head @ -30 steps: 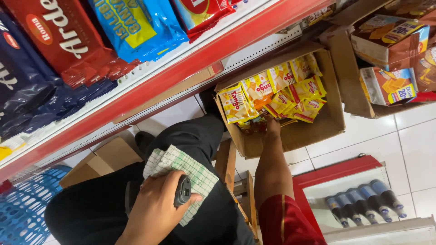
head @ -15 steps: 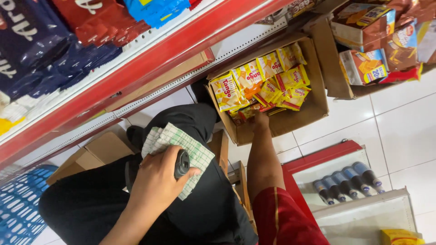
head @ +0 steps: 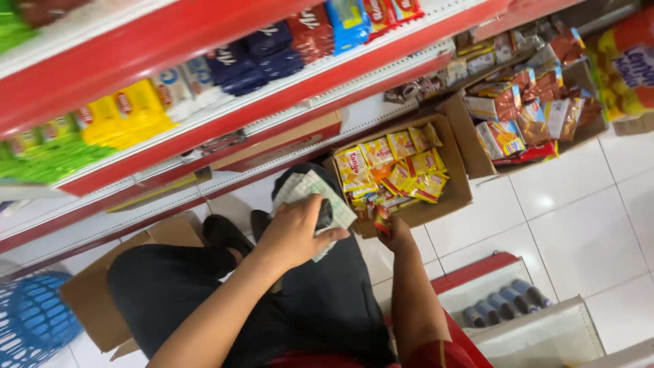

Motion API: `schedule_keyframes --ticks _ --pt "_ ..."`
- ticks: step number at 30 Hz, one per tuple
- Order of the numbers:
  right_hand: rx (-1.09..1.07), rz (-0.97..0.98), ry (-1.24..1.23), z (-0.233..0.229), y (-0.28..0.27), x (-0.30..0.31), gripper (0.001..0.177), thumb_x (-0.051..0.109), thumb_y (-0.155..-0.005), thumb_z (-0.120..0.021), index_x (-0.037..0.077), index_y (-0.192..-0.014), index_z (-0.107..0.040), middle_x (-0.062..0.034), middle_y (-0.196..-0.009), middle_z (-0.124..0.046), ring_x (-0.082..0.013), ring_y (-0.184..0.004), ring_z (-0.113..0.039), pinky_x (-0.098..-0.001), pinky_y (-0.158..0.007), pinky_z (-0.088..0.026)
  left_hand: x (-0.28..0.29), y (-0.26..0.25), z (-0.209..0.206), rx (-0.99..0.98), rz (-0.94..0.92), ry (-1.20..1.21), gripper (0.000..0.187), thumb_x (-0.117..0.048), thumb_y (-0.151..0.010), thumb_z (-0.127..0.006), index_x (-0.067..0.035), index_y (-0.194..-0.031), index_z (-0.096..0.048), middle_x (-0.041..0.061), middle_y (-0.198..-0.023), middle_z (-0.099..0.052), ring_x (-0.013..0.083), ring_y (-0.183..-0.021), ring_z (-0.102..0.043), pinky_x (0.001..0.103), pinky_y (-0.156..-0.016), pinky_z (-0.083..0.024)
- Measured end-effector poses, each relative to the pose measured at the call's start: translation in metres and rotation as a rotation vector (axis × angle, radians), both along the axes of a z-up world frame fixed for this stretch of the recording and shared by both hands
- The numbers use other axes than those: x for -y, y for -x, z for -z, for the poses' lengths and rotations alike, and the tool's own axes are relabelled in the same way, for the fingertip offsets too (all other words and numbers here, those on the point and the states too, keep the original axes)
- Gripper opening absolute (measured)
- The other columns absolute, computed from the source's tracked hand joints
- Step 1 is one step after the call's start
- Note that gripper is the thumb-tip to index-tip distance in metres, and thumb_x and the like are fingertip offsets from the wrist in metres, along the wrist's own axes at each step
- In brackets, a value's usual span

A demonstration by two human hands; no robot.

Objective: The person sits on the floor of a shop's snack aisle and takes packaged snack items out of a cardboard box, wiping some packets with a cloth before placing them onto the shelf rows one at a time.

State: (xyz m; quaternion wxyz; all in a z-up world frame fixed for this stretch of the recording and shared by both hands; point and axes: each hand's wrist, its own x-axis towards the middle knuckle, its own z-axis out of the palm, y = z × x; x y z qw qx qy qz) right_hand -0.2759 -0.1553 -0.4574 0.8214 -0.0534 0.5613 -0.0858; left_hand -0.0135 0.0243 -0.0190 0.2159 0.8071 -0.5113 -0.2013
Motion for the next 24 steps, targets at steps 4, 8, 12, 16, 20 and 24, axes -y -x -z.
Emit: schedule_keyframes --ticks 4,8,12,16,20,24 --pt "-0.193 -0.235 0.215 -0.045 0.006 -0.007 0.024 0.017 -0.093 -0.051 0.011 -0.116 -0.057 -0.005 -0.089 -0.061 -0.0193 -0.07 -0.062 -0.0347 -0.054 -0.051 -0.012 0.009 0.008 -0.097 0.018 0.063 0.066 -0.054 -0.095 -0.066 0.005 -0.122 -0.055 0.026 -0.102 -0.071 0.0424 -0.099 -0.069 0.055 -0.086 -0.05" --pt "-0.236 -0.294 0.387 -0.093 -0.005 -0.002 0.029 0.02 -0.095 -0.054 0.007 -0.12 -0.059 -0.01 -0.098 -0.065 -0.0219 -0.076 -0.066 -0.0359 -0.06 -0.056 -0.031 0.01 0.001 -0.06 0.06 0.127 0.064 -0.051 -0.094 -0.067 0.001 -0.13 -0.056 0.024 -0.113 -0.07 0.0398 -0.107 -0.067 0.054 -0.096 -0.048" --pt "-0.27 -0.255 0.725 -0.183 -0.035 0.015 0.034 0.019 -0.097 -0.054 -0.002 -0.122 -0.062 -0.0113 -0.106 -0.066 -0.0221 -0.089 -0.067 -0.0384 -0.069 -0.059 -0.079 0.001 -0.028 0.089 0.042 0.038 0.074 -0.052 -0.091 -0.07 -0.001 -0.141 -0.052 0.02 -0.11 -0.068 0.037 -0.108 -0.067 0.051 -0.098 -0.048" --pt "-0.11 -0.216 0.988 -0.306 -0.083 0.004 0.034 0.018 -0.1 -0.054 -0.004 -0.125 -0.063 -0.0094 -0.109 -0.066 -0.0184 -0.093 -0.066 -0.0356 -0.074 -0.058 -0.16 -0.019 -0.034 0.17 -0.146 -0.059 0.079 -0.052 -0.088 -0.07 0.001 -0.142 -0.049 0.021 -0.117 -0.065 0.0369 -0.107 -0.066 0.051 -0.095 -0.047" --pt "0.065 -0.21 1.268 -0.347 -0.122 -0.003 0.034 0.015 -0.103 -0.057 -0.003 -0.132 -0.061 -0.0063 -0.114 -0.066 -0.012 -0.098 -0.063 -0.0276 -0.084 -0.053 -0.219 -0.032 -0.023 0.194 -0.335 -0.225 0.08 -0.048 -0.087 -0.073 -0.002 -0.146 -0.045 0.02 -0.125 -0.06 0.0355 -0.108 -0.063 0.051 -0.092 -0.046" --pt "0.155 -0.293 1.377 -0.375 -0.159 -0.025 0.038 0.012 -0.102 -0.056 -0.004 -0.136 -0.061 -0.006 -0.115 -0.066 -0.0109 -0.097 -0.058 -0.0259 -0.085 -0.047 -0.25 -0.034 -0.035 0.21 -0.369 -0.208 0.078 -0.04 -0.085 -0.077 -0.003 -0.147 -0.047 0.015 -0.115 -0.063 0.033 -0.106 -0.061 0.049 -0.098 -0.044"
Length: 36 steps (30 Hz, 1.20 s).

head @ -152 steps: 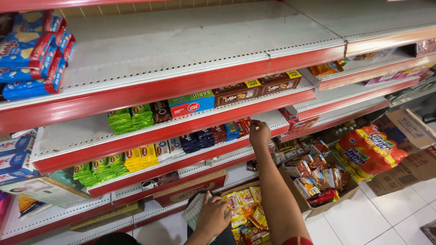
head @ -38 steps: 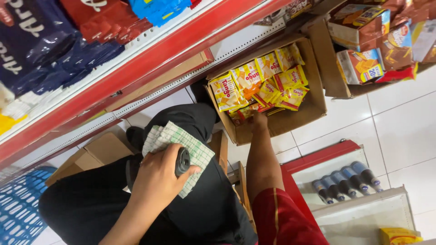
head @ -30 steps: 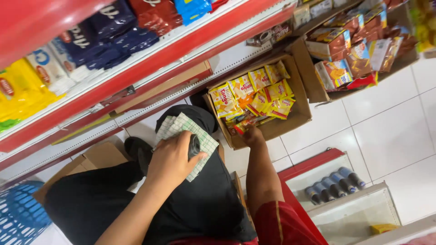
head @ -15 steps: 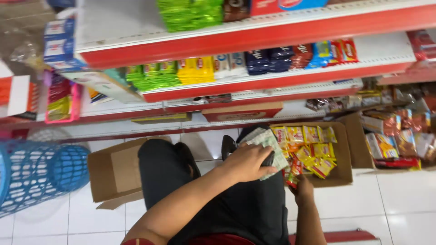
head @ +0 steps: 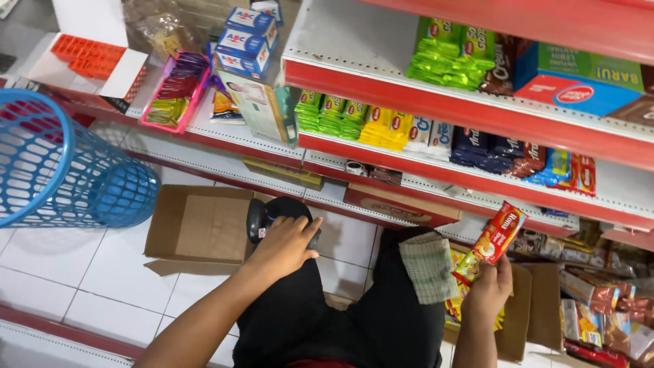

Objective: The person sits on the floor of a shop's snack aisle and takes packaged snack items out of a cardboard box, wiping some packets with a cloth before placing them onto the shelf rows one at a time.

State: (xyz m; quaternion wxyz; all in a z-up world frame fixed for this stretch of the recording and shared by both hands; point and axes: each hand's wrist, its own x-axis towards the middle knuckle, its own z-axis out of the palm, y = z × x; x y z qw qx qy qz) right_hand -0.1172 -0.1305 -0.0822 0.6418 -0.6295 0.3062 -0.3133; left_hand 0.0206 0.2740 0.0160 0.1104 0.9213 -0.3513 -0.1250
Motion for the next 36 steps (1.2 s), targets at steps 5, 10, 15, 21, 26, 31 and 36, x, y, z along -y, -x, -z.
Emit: schedule_keyframes --ticks 5,10,15,21,26,31,36 --pt "0.081 -0.156 -0.145 -0.018 -0.03 -0.056 0.046 0.008 -0.096 -0.051 -0.004 -0.14 -0.057 -0.0078 -0.12 -0.066 -0.0137 -0.104 -0.061 -0.0277 -0.091 -0.049 -0.023 0.008 0.005 -0.037 0.045 -0.032 0.079 -0.037 -0.08 -0.081 -0.007 -0.146 -0.05 0.016 -0.117 -0.062 0.0347 -0.107 -0.059 0.048 -0.1 -0.043" --pt "0.104 -0.3 -0.394 -0.011 -0.036 -0.086 0.051 0.006 -0.094 -0.05 -0.003 -0.144 -0.051 -0.011 -0.127 -0.065 -0.0174 -0.11 -0.063 -0.0308 -0.094 -0.051 -0.032 0.024 0.007 -0.211 0.091 -0.146 0.079 -0.039 -0.081 -0.082 -0.009 -0.147 -0.049 0.016 -0.121 -0.06 0.0334 -0.113 -0.058 0.046 -0.101 -0.043" --pt "0.001 -0.344 -0.352 0.005 -0.037 -0.072 0.054 0.004 -0.093 -0.051 -0.005 -0.146 -0.051 -0.0152 -0.127 -0.065 -0.0195 -0.108 -0.063 -0.0329 -0.093 -0.05 -0.025 0.008 -0.064 0.211 0.216 0.161 0.074 -0.031 -0.08 -0.078 -0.007 -0.146 -0.051 0.015 -0.114 -0.061 0.0336 -0.112 -0.057 0.052 -0.114 -0.036" --pt "0.012 -0.411 -0.237 -0.01 -0.033 -0.065 0.052 0.003 -0.094 -0.05 -0.006 -0.145 -0.052 -0.0134 -0.129 -0.066 -0.0163 -0.112 -0.063 -0.0297 -0.098 -0.049 0.011 -0.059 -0.156 0.688 0.288 0.247 0.072 -0.025 -0.088 -0.071 -0.016 -0.154 -0.043 0.01 -0.12 -0.061 0.0269 -0.126 -0.056 0.064 -0.121 -0.022" --pt "0.019 -0.431 -0.255 -0.01 -0.027 -0.064 0.052 0.003 -0.096 -0.051 -0.006 -0.146 -0.05 -0.0131 -0.128 -0.066 -0.0167 -0.111 -0.062 -0.0308 -0.097 -0.048 0.043 -0.138 -0.175 0.79 0.34 0.255 0.067 -0.024 -0.093 -0.068 -0.013 -0.155 -0.044 0.011 -0.125 -0.061 0.0287 -0.129 -0.055 0.062 -0.124 -0.02" --pt "0.004 -0.427 -0.251 -0.017 -0.022 -0.065 0.052 0.004 -0.095 -0.051 -0.004 -0.146 -0.05 -0.0121 -0.128 -0.066 -0.0161 -0.112 -0.062 -0.03 -0.097 -0.049 0.063 -0.195 -0.175 0.801 0.375 0.229 0.061 -0.016 -0.091 -0.069 -0.014 -0.15 -0.053 0.007 -0.128 -0.063 0.0248 -0.131 -0.056 0.058 -0.126 -0.02" --pt "-0.073 -0.453 -0.204 -0.034 -0.021 -0.064 0.052 0.005 -0.095 -0.052 -0.003 -0.147 -0.053 -0.0116 -0.125 -0.067 -0.0147 -0.105 -0.062 -0.0285 -0.092 -0.048 0.069 -0.22 -0.175 0.618 0.324 0.18 0.059 -0.007 -0.094 -0.068 -0.019 -0.15 -0.058 0.006 -0.141 -0.062 0.0265 -0.137 -0.052 0.046 -0.131 -0.024"
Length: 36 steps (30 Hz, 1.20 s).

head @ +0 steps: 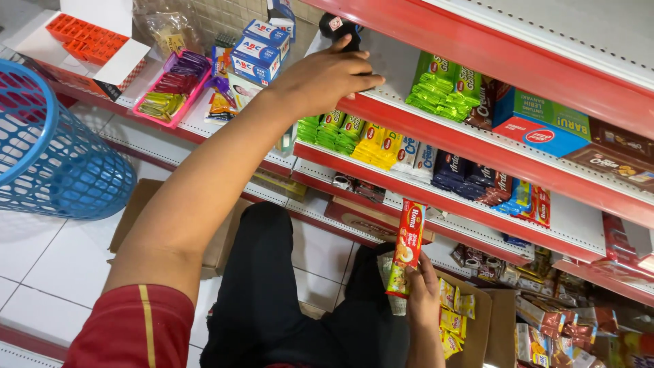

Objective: The person sits on the floor of a shop's snack aisle and takes packaged snack items out of a cardboard box, wiping some packets with a cloth before placing them onto the shelf rows one at a time.

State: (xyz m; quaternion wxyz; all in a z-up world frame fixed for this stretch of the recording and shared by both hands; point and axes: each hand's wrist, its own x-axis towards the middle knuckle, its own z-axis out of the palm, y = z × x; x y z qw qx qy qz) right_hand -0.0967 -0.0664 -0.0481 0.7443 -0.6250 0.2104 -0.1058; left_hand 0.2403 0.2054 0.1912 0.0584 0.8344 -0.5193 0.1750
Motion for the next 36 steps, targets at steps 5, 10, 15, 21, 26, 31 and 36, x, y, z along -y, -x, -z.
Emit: schedule_keyframes --ticks 5,10,15,21,26,31,36 --pt "0.023 -0.007 -0.089 -0.008 -0.009 -0.012 0.053 0.005 -0.095 -0.053 -0.003 -0.147 -0.051 -0.0109 -0.124 -0.067 -0.0145 -0.104 -0.062 -0.0288 -0.091 -0.049 0.002 0.028 0.018 0.111 0.002 0.282 0.059 -0.013 -0.087 -0.068 -0.017 -0.144 -0.058 0.01 -0.144 -0.059 0.0336 -0.145 -0.042 0.056 -0.123 -0.02" --pt "0.056 -0.047 -0.148 -0.021 -0.014 -0.045 0.056 0.005 -0.092 -0.055 -0.003 -0.147 -0.047 -0.0073 -0.124 -0.067 -0.0131 -0.107 -0.063 -0.0287 -0.092 -0.05 0.021 0.144 0.133 -0.398 0.017 0.891 0.044 -0.038 -0.104 -0.065 -0.011 -0.138 -0.058 0.011 -0.139 -0.061 0.0316 -0.14 -0.055 0.047 -0.124 -0.042" --pt "-0.268 -0.466 0.411 -0.044 -0.016 -0.095 0.062 0.017 -0.095 -0.064 0.008 -0.155 -0.049 -0.0169 -0.101 -0.071 -0.0233 -0.086 -0.065 -0.0347 -0.082 -0.054 0.024 0.236 0.278 -2.081 0.234 1.083 0.084 -0.056 -0.092 -0.066 -0.005 -0.154 -0.042 0.013 -0.149 -0.055 0.0276 -0.139 -0.052 0.044 -0.114 -0.044" --pt "0.127 -0.133 1.233 -0.008 -0.006 -0.076 0.046 0.022 -0.093 -0.074 0.013 -0.136 -0.059 -0.0205 -0.142 -0.064 -0.0393 -0.145 -0.052 -0.0465 -0.121 -0.042 0.027 0.254 0.383 -2.255 -0.123 1.543 0.059 -0.029 -0.106 -0.057 -0.001 -0.156 -0.044 0.022 -0.141 -0.061 0.0317 -0.119 -0.066 0.048 -0.104 -0.055" --pt "-0.382 -0.074 1.35 -0.01 -0.015 -0.036 0.1 0.044 -0.075 -0.086 0.004 -0.151 -0.036 -0.0343 -0.159 -0.024 -0.0543 -0.149 -0.02 -0.0651 -0.111 -0.023 0.021 0.239 0.33 -2.209 -0.142 1.35 0.073 -0.006 -0.095 -0.053 -0.019 -0.16 -0.021 0.017 -0.14 -0.058 0.0333 -0.106 -0.066 0.054 -0.089 -0.056" --pt "-0.294 -0.124 1.239 0.05 -0.01 -0.005 0.095 0.04 -0.089 -0.074 -0.008 -0.156 -0.026 -0.0388 -0.157 -0.027 -0.0557 -0.143 -0.03 -0.0588 -0.117 -0.026 0.024 0.238 0.316 -2.402 -0.016 1.396 0.107 0.01 -0.071 -0.042 -0.033 -0.164 -0.013 0.015 -0.151 -0.046 0.0363 -0.128 -0.055 0.065 -0.097 -0.053" --pt "-0.152 -0.128 1.176 0.004 -0.041 -0.038 0.061 0.024 -0.098 -0.061 0.002 -0.153 -0.044 -0.0224 -0.155 -0.047 -0.0419 -0.148 -0.04 -0.0518 -0.124 -0.031 0.024 0.239 0.296 -2.532 0.184 1.221 0.111 0.007 -0.065 -0.044 -0.03 -0.165 -0.013 0.012 -0.163 -0.034 0.0399 -0.153 -0.03 0.074 -0.11 -0.036"
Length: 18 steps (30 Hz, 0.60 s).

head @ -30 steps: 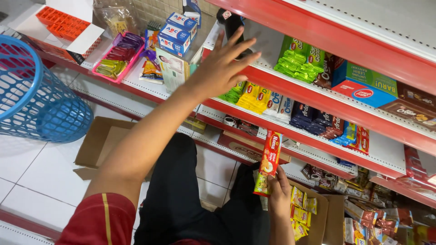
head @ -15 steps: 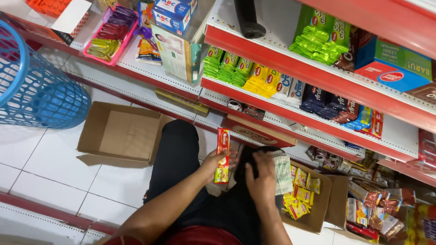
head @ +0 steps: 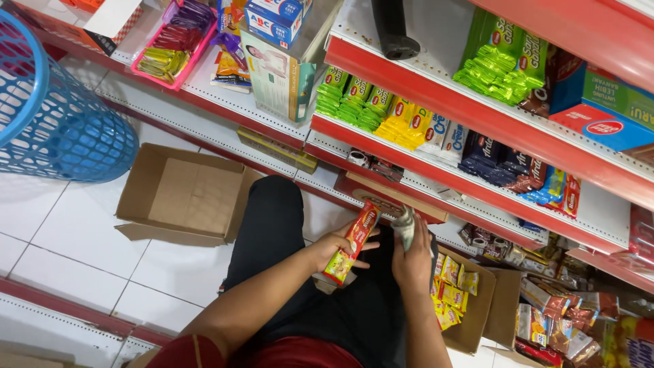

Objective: The person sits on the floor of a shop's snack aisle and takes packaged snack items out of a cardboard box, wiping some packets with a cloth before placing them onto the shelf rows one at a time.

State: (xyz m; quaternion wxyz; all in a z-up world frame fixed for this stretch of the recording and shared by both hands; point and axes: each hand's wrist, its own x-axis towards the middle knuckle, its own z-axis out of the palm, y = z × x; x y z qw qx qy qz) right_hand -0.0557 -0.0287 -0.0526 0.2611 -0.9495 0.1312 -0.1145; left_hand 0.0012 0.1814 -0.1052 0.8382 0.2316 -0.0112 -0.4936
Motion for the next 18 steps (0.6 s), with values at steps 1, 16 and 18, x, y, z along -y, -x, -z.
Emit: schedule_keyframes --ticks 1,16,18 --pt "-0.003 -0.005 0.0 -0.006 -0.006 -0.01 0.061 0.024 -0.098 -0.061 0.002 -0.153 -0.044 -0.0224 -0.155 -0.047 -0.0419 -0.148 -0.04 -0.0518 -0.124 -0.031 0.002 0.002 0.008 -0.003 -0.005 0.0 0.111 0.007 -0.065 -0.044 -0.03 -0.165 -0.013 0.012 -0.163 -0.034 0.0399 -0.153 -0.03 0.074 -0.11 -0.036" --pt "0.032 -0.713 -0.244 -0.017 0.053 -0.091 0.06 0.005 -0.08 -0.071 0.0 -0.139 -0.058 -0.0218 -0.148 -0.056 -0.043 -0.149 -0.037 -0.053 -0.125 -0.019 -0.018 -0.018 0.014 -0.298 -0.282 0.252 0.105 -0.087 -0.077 -0.029 -0.01 -0.147 -0.044 0.019 -0.139 -0.062 0.0362 -0.13 -0.057 0.057 -0.113 -0.033" --pt "-0.06 -0.753 -0.537 -0.005 0.065 -0.077 0.041 0.009 -0.091 -0.07 -0.004 -0.129 -0.061 -0.0242 -0.133 -0.067 -0.0386 -0.132 -0.06 -0.0448 -0.112 -0.044 -0.015 -0.022 0.032 -0.48 -0.321 -0.158 0.08 -0.074 -0.092 -0.028 -0.014 -0.141 -0.048 0.013 -0.118 -0.062 0.034 -0.123 -0.058 0.069 -0.112 -0.035"
